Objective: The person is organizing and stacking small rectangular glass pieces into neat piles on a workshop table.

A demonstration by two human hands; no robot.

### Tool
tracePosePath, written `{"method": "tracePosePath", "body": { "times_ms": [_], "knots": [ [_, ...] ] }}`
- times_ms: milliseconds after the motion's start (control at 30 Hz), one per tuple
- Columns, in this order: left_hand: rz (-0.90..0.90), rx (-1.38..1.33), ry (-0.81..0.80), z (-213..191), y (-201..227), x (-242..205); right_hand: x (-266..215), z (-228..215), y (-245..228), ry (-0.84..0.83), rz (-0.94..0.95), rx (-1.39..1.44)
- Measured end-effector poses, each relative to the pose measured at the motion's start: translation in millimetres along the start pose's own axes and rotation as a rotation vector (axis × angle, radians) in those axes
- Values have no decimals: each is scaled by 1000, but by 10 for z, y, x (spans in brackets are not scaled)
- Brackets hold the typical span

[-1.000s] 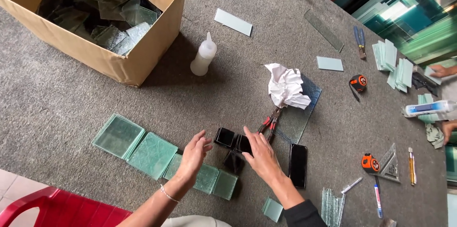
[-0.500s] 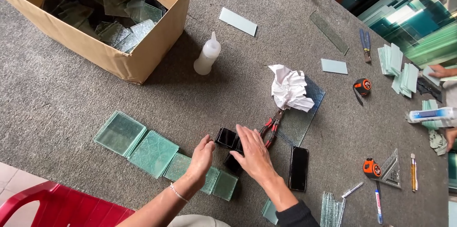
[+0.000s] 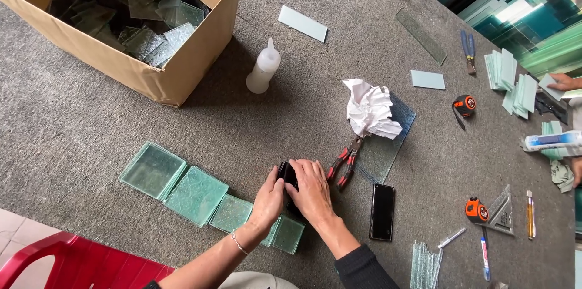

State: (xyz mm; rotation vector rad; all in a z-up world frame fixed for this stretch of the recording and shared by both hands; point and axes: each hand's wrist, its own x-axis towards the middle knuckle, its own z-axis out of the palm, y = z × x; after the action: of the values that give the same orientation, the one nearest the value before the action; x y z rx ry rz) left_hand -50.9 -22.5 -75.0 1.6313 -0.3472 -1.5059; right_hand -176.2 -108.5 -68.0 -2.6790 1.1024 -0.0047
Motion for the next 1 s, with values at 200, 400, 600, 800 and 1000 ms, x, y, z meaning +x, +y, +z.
{"method": "tracePosePath", "body": {
  "times_ms": [200, 400, 600, 800, 1000],
  "knots": [
    [107, 138, 17, -94, -72, 194, -145, -332, -139, -57, 260, 152],
    [178, 303, 6, -103, -294, 600, -581, -168, 203, 75, 669, 633],
    [218, 491, 87, 96, -218, 503, -576, -200, 235, 69, 938, 1023],
    [265, 572, 149, 277, -444, 631, -555, 305, 542, 26, 913, 832],
    [297, 556, 196, 291, -583, 695, -579, 377, 459, 58, 890, 787]
  ]
}}
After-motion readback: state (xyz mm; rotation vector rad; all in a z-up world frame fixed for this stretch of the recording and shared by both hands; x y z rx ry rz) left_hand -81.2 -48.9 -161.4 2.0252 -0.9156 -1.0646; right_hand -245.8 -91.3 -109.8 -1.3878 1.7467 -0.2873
